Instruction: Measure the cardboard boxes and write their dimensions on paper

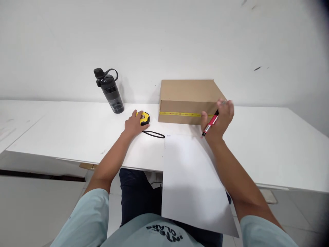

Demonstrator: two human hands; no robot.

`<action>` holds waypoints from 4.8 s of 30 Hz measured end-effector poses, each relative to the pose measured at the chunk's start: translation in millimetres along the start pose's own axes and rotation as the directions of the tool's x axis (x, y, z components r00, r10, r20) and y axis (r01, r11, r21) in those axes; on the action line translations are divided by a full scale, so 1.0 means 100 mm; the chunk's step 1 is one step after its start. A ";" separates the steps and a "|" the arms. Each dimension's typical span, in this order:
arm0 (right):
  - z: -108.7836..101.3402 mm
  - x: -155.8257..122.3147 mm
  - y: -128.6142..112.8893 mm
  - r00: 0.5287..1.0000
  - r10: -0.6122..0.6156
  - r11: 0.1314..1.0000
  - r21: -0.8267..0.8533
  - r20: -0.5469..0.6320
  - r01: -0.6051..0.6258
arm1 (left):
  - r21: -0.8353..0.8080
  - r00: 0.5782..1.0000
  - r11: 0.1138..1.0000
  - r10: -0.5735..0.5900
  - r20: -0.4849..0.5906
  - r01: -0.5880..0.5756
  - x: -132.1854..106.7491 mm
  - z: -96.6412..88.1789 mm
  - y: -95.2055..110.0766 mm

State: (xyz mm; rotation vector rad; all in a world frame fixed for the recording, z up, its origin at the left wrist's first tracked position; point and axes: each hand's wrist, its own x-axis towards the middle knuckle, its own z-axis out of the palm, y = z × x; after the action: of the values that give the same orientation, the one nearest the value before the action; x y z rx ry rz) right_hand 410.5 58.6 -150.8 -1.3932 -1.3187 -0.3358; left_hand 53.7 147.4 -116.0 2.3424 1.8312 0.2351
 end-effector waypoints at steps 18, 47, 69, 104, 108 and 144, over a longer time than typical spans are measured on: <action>-0.07 0.01 -0.30 0.984 0.138 0.960 0.260 -0.108 -0.106 | -0.196 0.932 0.976 -0.154 -0.327 0.092 0.03 0.03 -0.15; 0.03 0.16 0.22 0.711 0.512 0.821 -0.519 0.483 -0.239 | -0.025 0.442 0.942 0.132 -0.887 -0.334 -0.06 -0.83 1.12; 0.02 0.73 -1.56 0.889 0.212 0.621 0.647 0.405 -0.443 | 0.049 0.713 0.912 0.351 -0.607 -0.407 -0.30 -0.71 1.77; -0.80 1.23 -0.25 0.939 0.312 0.865 0.364 0.147 -0.345 | -0.902 0.965 0.427 -0.259 -0.046 0.071 0.44 -1.11 0.41; -0.79 1.22 -0.16 0.927 0.325 0.859 0.351 0.188 -0.372 | -0.735 0.978 0.652 -0.195 0.077 0.188 0.45 -1.02 0.35; -0.55 1.29 0.00 0.935 0.307 0.906 0.355 -0.177 -0.230 | -0.639 0.951 0.769 0.172 0.257 0.033 0.34 -0.90 0.65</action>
State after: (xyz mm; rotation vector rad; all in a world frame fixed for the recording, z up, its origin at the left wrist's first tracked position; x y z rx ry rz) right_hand 478.4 78.2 -30.0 -1.1928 -0.9260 -0.0774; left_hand 103.1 167.9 -12.6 1.8341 1.2483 0.4090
